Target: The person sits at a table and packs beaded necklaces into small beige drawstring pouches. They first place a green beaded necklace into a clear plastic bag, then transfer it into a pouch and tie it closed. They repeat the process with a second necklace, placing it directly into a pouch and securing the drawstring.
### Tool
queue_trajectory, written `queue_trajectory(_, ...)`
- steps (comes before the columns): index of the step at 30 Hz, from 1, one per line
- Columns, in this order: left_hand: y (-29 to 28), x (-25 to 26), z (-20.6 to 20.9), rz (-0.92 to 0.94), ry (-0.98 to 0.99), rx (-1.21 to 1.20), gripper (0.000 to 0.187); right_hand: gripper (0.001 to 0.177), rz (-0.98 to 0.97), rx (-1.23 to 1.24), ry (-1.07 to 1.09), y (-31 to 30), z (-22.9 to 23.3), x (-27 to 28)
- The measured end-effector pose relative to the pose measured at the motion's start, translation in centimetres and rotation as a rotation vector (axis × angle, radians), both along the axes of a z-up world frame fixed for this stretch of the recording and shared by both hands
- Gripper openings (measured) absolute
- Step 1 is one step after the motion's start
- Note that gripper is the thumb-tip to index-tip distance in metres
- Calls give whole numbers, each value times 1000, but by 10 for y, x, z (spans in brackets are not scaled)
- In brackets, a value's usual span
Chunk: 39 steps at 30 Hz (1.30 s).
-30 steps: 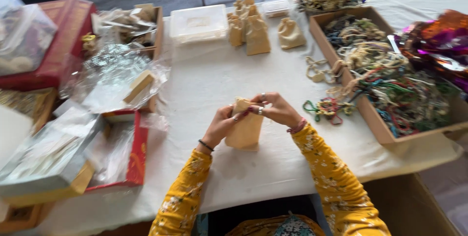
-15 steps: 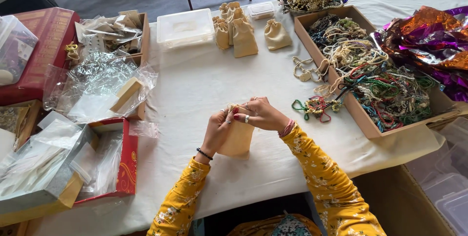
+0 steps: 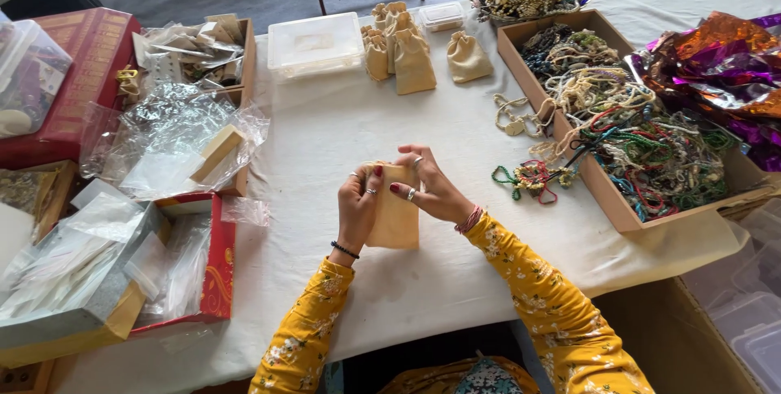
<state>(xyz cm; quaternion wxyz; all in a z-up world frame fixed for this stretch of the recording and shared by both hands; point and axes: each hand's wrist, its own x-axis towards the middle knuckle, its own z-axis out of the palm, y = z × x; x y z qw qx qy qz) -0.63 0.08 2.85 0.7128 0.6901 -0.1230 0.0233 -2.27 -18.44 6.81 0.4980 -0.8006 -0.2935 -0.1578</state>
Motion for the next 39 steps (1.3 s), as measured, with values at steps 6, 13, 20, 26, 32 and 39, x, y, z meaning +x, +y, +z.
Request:
queue_trajectory(6,11,22,-17,54,-43,-357,30,56,39,380,604,7,-19,8)
queue_trajectory(13,21,33,-13,101,-28,-378,45,29,63,442,631,-20,-29,26)
queue_trajectory(20,54,62,-30,-65,339,-898,34,29,-125,330,515,-41,-18,36)
queue_trajectory(26,57,60,-29,-38,348,-980,35,19,-250,339,511,-41,-13,37)
queue_trajectory(32,52,46,-14,-97,415,-1039,37,35,41,378,623,-28,-37,41)
queue_trajectory(39,48,53,-36,-187,332,-1198,34,44,240,303,638,-14,-57,31)
